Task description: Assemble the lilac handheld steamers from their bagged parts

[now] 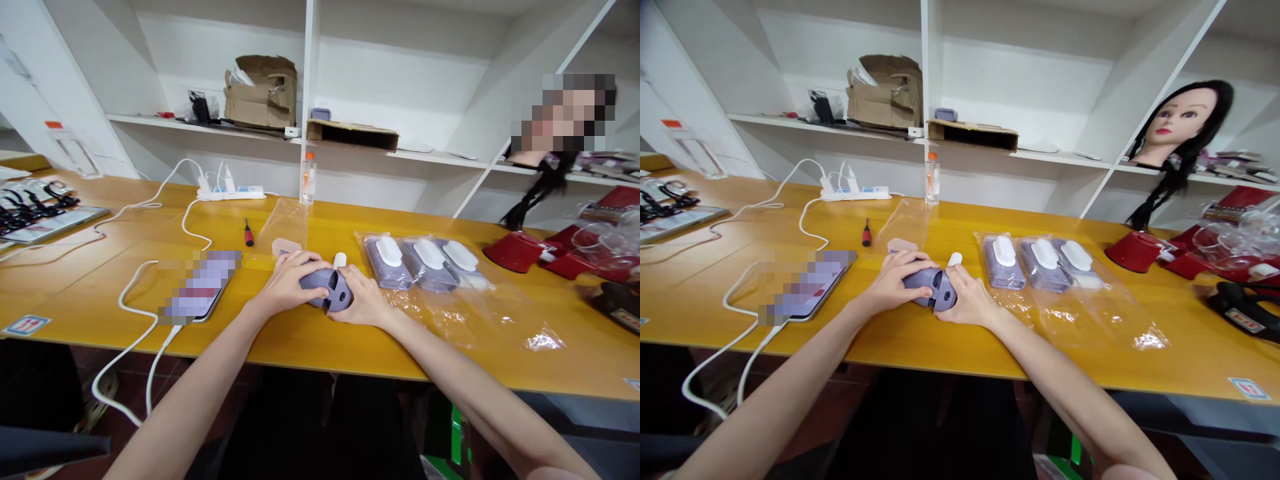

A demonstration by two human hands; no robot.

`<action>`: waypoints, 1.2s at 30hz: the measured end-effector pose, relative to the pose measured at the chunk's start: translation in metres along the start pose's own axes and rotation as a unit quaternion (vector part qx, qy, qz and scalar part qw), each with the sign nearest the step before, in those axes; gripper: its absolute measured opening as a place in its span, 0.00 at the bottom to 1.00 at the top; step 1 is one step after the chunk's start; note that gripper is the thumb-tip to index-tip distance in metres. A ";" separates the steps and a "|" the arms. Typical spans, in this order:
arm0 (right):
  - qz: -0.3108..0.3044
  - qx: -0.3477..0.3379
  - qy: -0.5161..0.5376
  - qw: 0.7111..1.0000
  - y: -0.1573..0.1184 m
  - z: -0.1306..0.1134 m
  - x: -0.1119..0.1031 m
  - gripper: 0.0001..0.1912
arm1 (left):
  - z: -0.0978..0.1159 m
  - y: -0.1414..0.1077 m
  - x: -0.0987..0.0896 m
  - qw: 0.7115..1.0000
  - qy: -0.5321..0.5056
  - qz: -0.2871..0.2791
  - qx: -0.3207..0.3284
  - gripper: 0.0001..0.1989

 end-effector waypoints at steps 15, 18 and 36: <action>-0.038 0.016 0.063 0.997 0.003 -0.005 -0.005 0.44 | 0.008 0.000 0.002 0.995 0.081 0.046 -0.036 0.25; -0.013 -0.001 0.135 0.991 0.004 -0.009 -0.011 0.45 | 0.010 -0.003 0.003 0.991 0.110 0.079 -0.016 0.24; -0.065 0.144 0.281 0.947 0.006 0.003 -0.025 0.35 | 0.030 -0.018 0.008 0.960 0.198 0.186 0.072 0.14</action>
Point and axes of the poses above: each hand's wrist, its own y-axis towards the middle knuckle, its own x-axis out of the palm, z = x × y, the point moved 6 cm from there along y, towards the middle knuckle, and after that the axes turned 10 degrees about -z, right-handed, at the moved point
